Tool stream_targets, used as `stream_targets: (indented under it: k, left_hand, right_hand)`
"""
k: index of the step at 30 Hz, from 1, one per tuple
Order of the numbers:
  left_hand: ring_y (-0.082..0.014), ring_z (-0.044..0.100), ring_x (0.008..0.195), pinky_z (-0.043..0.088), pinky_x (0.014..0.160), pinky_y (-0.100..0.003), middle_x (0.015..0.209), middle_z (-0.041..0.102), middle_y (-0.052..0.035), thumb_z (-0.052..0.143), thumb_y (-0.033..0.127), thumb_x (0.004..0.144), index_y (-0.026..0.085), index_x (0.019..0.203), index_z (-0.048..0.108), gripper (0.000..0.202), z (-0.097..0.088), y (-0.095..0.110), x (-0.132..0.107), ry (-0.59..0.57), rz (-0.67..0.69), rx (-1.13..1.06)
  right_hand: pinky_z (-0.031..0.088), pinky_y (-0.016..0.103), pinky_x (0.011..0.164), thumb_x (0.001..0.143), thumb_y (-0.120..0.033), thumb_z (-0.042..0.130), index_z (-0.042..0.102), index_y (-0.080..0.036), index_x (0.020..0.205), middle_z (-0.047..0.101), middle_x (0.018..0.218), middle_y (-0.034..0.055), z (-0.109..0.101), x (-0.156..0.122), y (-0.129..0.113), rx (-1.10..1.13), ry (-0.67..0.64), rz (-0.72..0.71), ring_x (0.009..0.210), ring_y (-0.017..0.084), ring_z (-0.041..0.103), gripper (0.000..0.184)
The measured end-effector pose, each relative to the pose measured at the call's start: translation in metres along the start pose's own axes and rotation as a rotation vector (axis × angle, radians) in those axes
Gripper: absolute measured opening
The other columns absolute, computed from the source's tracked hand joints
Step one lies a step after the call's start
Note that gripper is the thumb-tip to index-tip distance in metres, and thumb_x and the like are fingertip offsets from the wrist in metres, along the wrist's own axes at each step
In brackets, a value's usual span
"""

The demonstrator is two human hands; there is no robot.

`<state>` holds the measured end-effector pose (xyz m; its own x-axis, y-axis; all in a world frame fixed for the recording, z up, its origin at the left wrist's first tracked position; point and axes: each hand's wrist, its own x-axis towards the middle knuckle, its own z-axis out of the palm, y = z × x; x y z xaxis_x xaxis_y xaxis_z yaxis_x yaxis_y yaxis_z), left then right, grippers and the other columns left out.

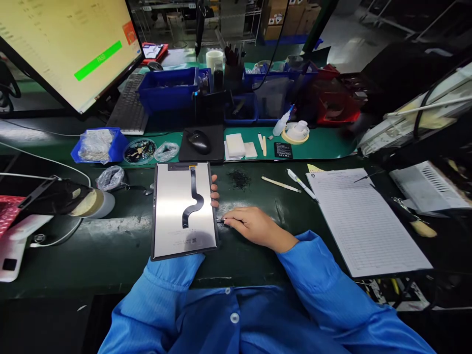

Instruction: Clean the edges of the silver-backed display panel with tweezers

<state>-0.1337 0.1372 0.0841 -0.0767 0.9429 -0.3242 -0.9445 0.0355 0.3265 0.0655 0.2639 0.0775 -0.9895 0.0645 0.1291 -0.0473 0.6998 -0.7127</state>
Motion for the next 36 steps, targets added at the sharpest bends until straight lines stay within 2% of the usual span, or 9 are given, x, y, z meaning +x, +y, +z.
stream_targets:
  k: [4, 9, 11, 15, 18, 22, 28, 33, 36]
  left_hand:
    - [-0.0169, 0.061, 0.074, 0.051, 0.067, -0.031, 0.087, 0.066, -0.0048, 0.066, 0.031, 0.094, 0.014, 0.12, 0.062, 0.032, -0.002, -0.001, -0.002, -0.018, 0.025, -0.01]
    - [-0.0177, 0.06, 0.068, 0.049, 0.061, -0.031, 0.08, 0.064, -0.005, 0.061, 0.033, 0.095, 0.017, 0.114, 0.063, 0.026, -0.005, 0.004, 0.002, -0.005, -0.028, 0.027]
    - [-0.0177, 0.06, 0.069, 0.049, 0.062, -0.031, 0.08, 0.063, -0.0053, 0.058, 0.034, 0.096, 0.016, 0.114, 0.063, 0.026, -0.005, 0.004, 0.002, 0.003, -0.019, 0.022]
    - [-0.0189, 0.062, 0.074, 0.051, 0.067, -0.033, 0.084, 0.064, -0.0064, 0.052, 0.037, 0.1, 0.015, 0.118, 0.062, 0.03, -0.004, 0.004, -0.003, -0.004, -0.021, 0.052]
    - [-0.0205, 0.064, 0.073, 0.052, 0.065, -0.034, 0.086, 0.065, -0.0065, 0.052, 0.037, 0.1, 0.016, 0.12, 0.062, 0.031, -0.004, 0.004, -0.002, -0.028, -0.038, 0.055]
    - [-0.0182, 0.062, 0.068, 0.052, 0.062, -0.032, 0.079, 0.064, -0.0052, 0.056, 0.032, 0.098, 0.015, 0.115, 0.063, 0.025, -0.005, 0.005, 0.002, -0.025, -0.025, 0.016]
    - [-0.0193, 0.063, 0.07, 0.052, 0.063, -0.033, 0.082, 0.065, -0.0071, 0.06, 0.034, 0.095, 0.015, 0.115, 0.065, 0.028, -0.007, 0.002, 0.002, -0.036, -0.029, 0.005]
    - [-0.0195, 0.064, 0.072, 0.052, 0.065, -0.033, 0.083, 0.066, -0.0072, 0.062, 0.03, 0.094, 0.015, 0.115, 0.065, 0.026, -0.013, 0.008, 0.006, -0.051, -0.034, -0.007]
    - [-0.0223, 0.066, 0.074, 0.052, 0.069, -0.037, 0.084, 0.067, -0.008, 0.063, 0.033, 0.093, 0.016, 0.114, 0.065, 0.028, -0.013, 0.009, 0.002, -0.028, -0.056, 0.021]
  right_hand:
    - [0.054, 0.027, 0.074, 0.094, -0.025, 0.074, 0.076, -0.022, 0.106, 0.08, 0.09, 0.0022, 0.0, 0.0, -0.002, 0.008, 0.009, 0.051, 0.082, 0.018, 0.075, 0.013]
    - [0.054, 0.031, 0.084, 0.103, -0.025, 0.06, 0.077, -0.022, 0.109, 0.08, 0.101, 0.0051, -0.001, 0.001, -0.001, -0.049, -0.009, -0.065, 0.094, 0.021, 0.074, 0.018]
    - [0.055, 0.03, 0.084, 0.103, -0.023, 0.059, 0.076, -0.022, 0.11, 0.08, 0.103, 0.0039, -0.001, 0.0, -0.002, -0.017, -0.011, -0.038, 0.094, 0.02, 0.075, 0.019]
    - [0.054, 0.027, 0.072, 0.095, -0.026, 0.073, 0.075, -0.021, 0.109, 0.08, 0.091, 0.002, 0.0, -0.001, -0.005, 0.024, 0.01, 0.065, 0.081, 0.018, 0.075, 0.015]
    - [0.054, 0.029, 0.077, 0.097, -0.026, 0.07, 0.076, -0.02, 0.107, 0.08, 0.095, 0.0038, -0.001, -0.001, -0.003, -0.022, 0.017, -0.005, 0.086, 0.02, 0.075, 0.012]
    - [0.054, 0.032, 0.084, 0.104, -0.024, 0.059, 0.076, -0.02, 0.111, 0.08, 0.103, 0.0057, -0.002, 0.001, -0.002, -0.048, -0.013, -0.078, 0.095, 0.022, 0.074, 0.02]
    - [0.053, 0.027, 0.073, 0.094, -0.024, 0.074, 0.075, -0.02, 0.107, 0.08, 0.094, 0.0035, -0.002, -0.001, -0.006, 0.019, 0.005, 0.044, 0.082, 0.018, 0.074, 0.014]
    - [0.054, 0.032, 0.083, 0.103, -0.026, 0.06, 0.076, -0.02, 0.109, 0.08, 0.101, 0.0058, -0.002, 0.002, -0.001, -0.056, -0.023, -0.05, 0.093, 0.022, 0.074, 0.019]
    - [0.056, 0.032, 0.083, 0.102, -0.027, 0.057, 0.077, -0.022, 0.108, 0.081, 0.103, 0.005, -0.001, 0.001, -0.007, -0.014, -0.017, -0.013, 0.093, 0.022, 0.076, 0.021]
